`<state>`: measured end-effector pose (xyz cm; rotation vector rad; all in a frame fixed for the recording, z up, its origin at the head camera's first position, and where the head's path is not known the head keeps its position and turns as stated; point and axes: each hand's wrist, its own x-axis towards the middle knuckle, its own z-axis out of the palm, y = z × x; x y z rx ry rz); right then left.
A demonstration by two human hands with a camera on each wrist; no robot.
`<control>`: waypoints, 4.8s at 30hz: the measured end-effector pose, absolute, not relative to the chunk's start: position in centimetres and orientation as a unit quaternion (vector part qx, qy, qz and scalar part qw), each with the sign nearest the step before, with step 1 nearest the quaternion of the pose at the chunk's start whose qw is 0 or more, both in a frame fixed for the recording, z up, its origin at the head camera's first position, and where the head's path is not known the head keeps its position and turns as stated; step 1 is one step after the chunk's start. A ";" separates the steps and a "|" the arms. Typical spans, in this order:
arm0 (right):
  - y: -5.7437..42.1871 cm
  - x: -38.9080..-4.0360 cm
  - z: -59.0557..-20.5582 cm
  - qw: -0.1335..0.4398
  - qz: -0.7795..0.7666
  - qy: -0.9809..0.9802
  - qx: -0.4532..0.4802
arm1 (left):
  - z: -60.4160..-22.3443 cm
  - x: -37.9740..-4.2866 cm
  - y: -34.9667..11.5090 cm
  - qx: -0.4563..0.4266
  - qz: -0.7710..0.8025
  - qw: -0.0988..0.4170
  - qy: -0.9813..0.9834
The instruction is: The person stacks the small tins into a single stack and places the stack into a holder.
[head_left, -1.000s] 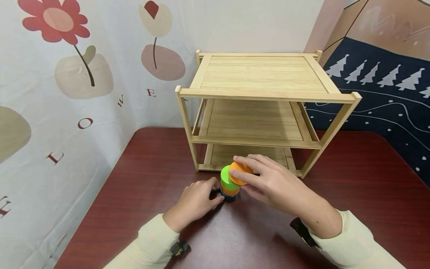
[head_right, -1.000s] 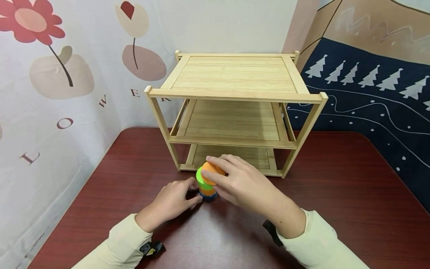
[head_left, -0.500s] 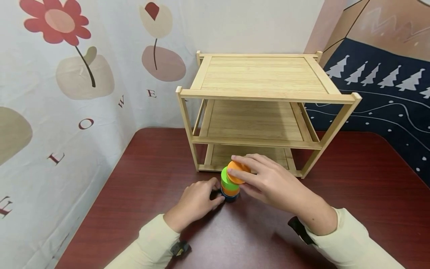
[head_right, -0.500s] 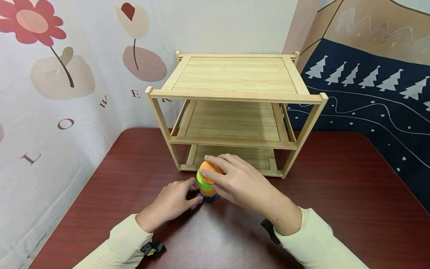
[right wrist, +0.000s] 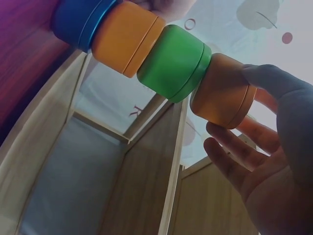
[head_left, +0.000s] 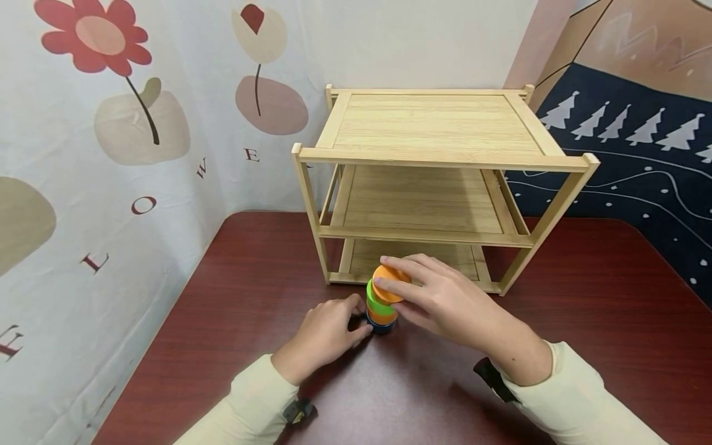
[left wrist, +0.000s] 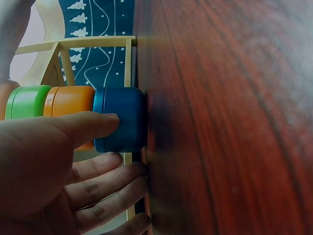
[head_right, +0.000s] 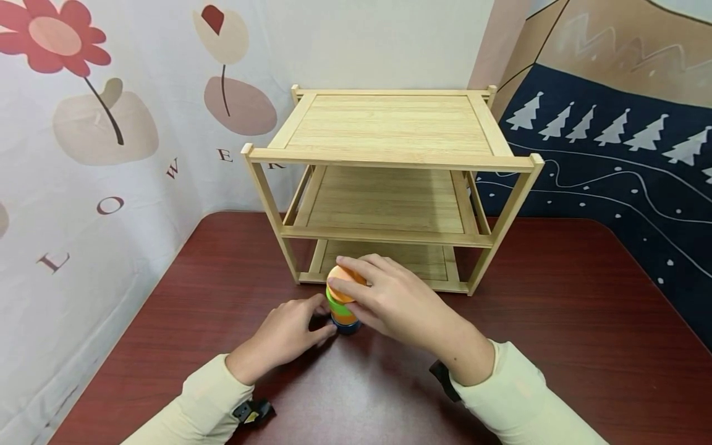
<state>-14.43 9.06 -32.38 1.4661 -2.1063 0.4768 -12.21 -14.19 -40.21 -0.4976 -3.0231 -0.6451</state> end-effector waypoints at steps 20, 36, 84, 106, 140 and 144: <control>8.7 -14.7 -32.5 0.216 0.194 -0.806 0.515 | -40.4 -12.3 -14.3 -0.161 -0.208 0.012 -0.965; 8.5 -15.0 -32.9 0.195 0.203 -0.819 0.501 | -40.3 -12.3 -14.2 -0.159 -0.207 0.010 -0.965; 10.4 -14.5 -34.5 0.217 0.255 -0.861 0.382 | -40.6 -12.6 -14.2 -0.153 -0.210 0.002 -0.966; 10.8 -15.4 -35.1 0.159 0.251 -0.886 0.355 | -40.6 -12.6 -14.1 -0.143 -0.205 0.002 -0.968; 9.8 -16.3 -37.6 0.035 0.316 -0.878 0.357 | -40.5 -12.4 -14.1 -0.148 -0.206 0.011 -0.967; 9.6 -16.3 -38.0 0.024 0.318 -0.876 0.361 | -40.4 -12.4 -14.1 -0.148 -0.206 0.009 -0.967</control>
